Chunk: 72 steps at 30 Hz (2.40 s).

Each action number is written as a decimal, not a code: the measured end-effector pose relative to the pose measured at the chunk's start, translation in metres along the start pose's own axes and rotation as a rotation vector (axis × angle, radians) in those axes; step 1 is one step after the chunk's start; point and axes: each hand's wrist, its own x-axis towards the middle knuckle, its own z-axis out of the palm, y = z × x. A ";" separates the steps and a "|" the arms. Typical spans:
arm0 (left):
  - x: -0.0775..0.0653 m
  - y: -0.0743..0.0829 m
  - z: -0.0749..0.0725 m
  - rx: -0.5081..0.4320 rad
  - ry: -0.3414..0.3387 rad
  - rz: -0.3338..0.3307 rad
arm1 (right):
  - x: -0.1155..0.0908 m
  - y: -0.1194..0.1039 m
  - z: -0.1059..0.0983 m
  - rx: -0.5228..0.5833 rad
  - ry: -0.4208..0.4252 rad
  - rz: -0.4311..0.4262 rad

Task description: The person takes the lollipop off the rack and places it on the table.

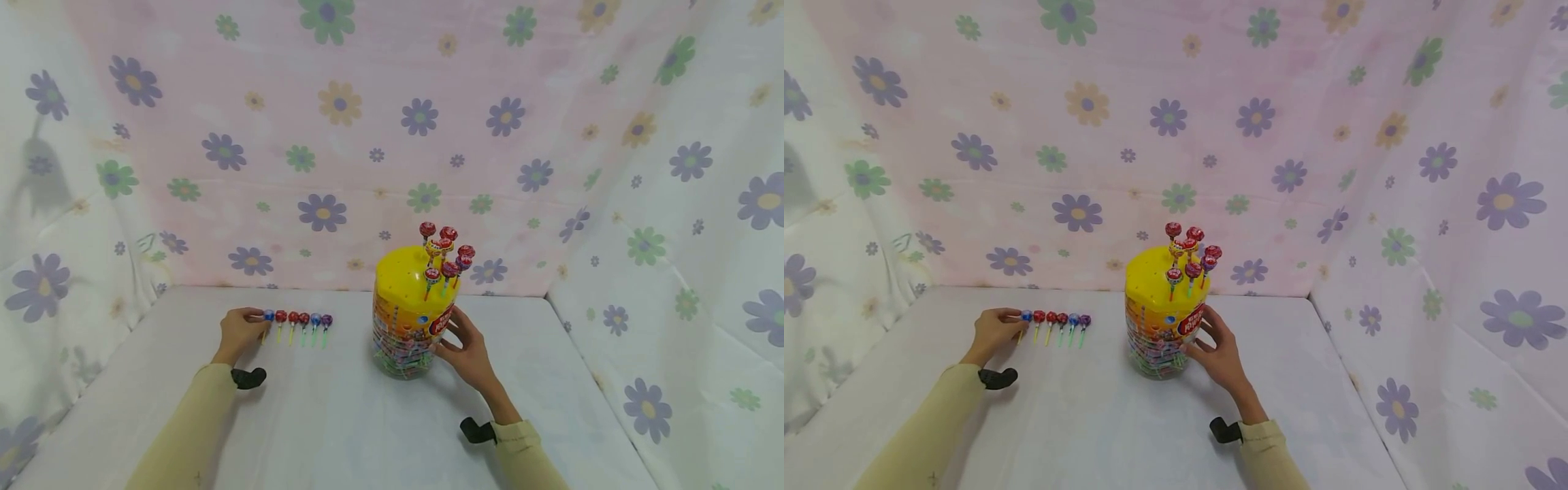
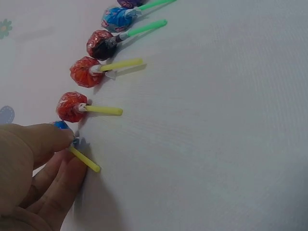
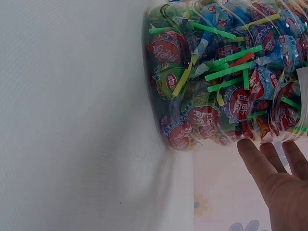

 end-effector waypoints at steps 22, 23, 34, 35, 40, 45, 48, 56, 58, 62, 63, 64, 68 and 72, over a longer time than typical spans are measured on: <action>-0.010 0.014 -0.013 0.077 0.102 0.138 | 0.000 0.002 0.000 -0.009 0.000 -0.006; -0.011 0.016 -0.013 0.075 0.106 0.141 | 0.000 0.002 0.000 -0.010 0.001 -0.006; -0.020 0.025 -0.017 0.092 0.011 0.147 | 0.000 0.000 0.000 -0.005 0.002 -0.020; -0.021 0.023 -0.017 0.093 -0.002 0.133 | -0.001 0.000 0.000 -0.006 0.002 -0.019; -0.024 0.010 -0.011 0.087 -0.032 0.073 | -0.001 0.001 0.000 -0.007 -0.002 -0.010; -0.025 0.007 -0.010 0.080 -0.019 0.075 | -0.002 0.002 0.001 -0.013 -0.003 -0.004; -0.026 0.011 -0.011 0.089 0.022 0.105 | -0.002 0.002 0.001 -0.011 -0.003 -0.012; -0.031 0.045 -0.012 -0.080 0.090 0.231 | -0.002 0.002 0.000 -0.005 -0.001 -0.028; -0.034 0.058 -0.012 -0.165 0.070 0.275 | -0.002 0.003 0.000 -0.008 0.002 -0.027; -0.043 0.086 -0.008 -0.329 0.021 0.364 | -0.002 0.003 0.000 -0.014 0.007 -0.021; -0.046 0.094 -0.007 -0.368 0.009 0.386 | -0.002 0.003 0.000 -0.013 0.009 -0.018; -0.049 0.102 -0.005 -0.409 -0.003 0.405 | -0.002 0.003 0.000 -0.011 0.010 -0.015; -0.064 0.133 0.003 -0.552 -0.070 0.500 | -0.002 0.003 0.000 -0.005 0.015 -0.004; -0.080 0.162 0.012 -0.637 -0.167 0.583 | -0.001 0.003 0.000 -0.004 0.009 -0.007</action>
